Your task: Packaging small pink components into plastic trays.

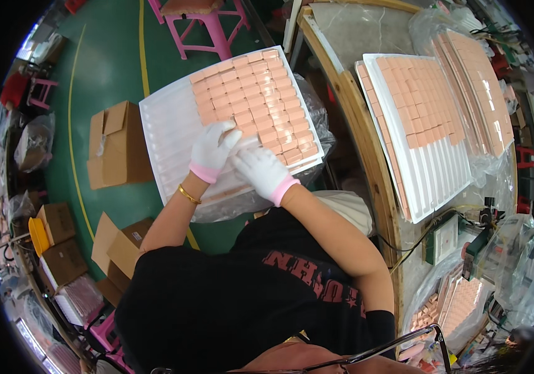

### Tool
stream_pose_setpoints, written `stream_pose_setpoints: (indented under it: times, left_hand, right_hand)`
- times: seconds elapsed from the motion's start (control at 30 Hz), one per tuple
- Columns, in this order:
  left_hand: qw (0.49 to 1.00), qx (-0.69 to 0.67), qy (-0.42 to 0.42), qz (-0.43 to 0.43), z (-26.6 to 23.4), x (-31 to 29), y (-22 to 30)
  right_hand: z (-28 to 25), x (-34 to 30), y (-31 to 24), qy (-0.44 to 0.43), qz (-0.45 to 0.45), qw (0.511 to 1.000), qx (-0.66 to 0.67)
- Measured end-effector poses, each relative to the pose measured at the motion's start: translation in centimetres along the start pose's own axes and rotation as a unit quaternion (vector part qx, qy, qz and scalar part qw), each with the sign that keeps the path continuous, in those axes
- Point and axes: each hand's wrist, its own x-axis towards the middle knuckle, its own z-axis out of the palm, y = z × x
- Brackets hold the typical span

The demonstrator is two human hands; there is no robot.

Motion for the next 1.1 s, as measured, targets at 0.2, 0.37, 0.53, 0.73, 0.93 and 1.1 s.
stream_pose_setpoints:
  times: [0.2,0.37,0.53,0.73,0.93,1.1]
  left_hand:
    - [0.997,0.009,-0.034,0.069,1.1,0.5,-0.2]
    - [0.991,0.047,-0.079,0.100,2.1,0.6,0.4]
    - [0.993,0.069,-0.069,0.073,2.2,-0.6,0.7]
    - [0.985,-0.085,0.130,0.079,5.0,-5.4,2.7]
    - [0.980,-0.125,0.148,0.039,8.3,-4.5,4.0]
    - [0.991,-0.018,0.111,0.073,7.8,-5.0,1.7]
  right_hand:
    - [-1.9,-0.4,1.6,0.109,-0.002,0.993,-0.051]
    - [-2.5,-1.9,2.5,0.084,0.026,0.996,-0.034]
    - [-3.8,-2.7,3.0,0.129,0.067,0.987,-0.068]
    - [-6.2,-5.7,5.3,0.232,0.203,0.950,-0.041]
    - [-8.0,-9.8,5.6,0.259,0.258,0.927,-0.089]
    - [-9.9,-15.2,4.8,0.296,0.299,0.907,-0.034]
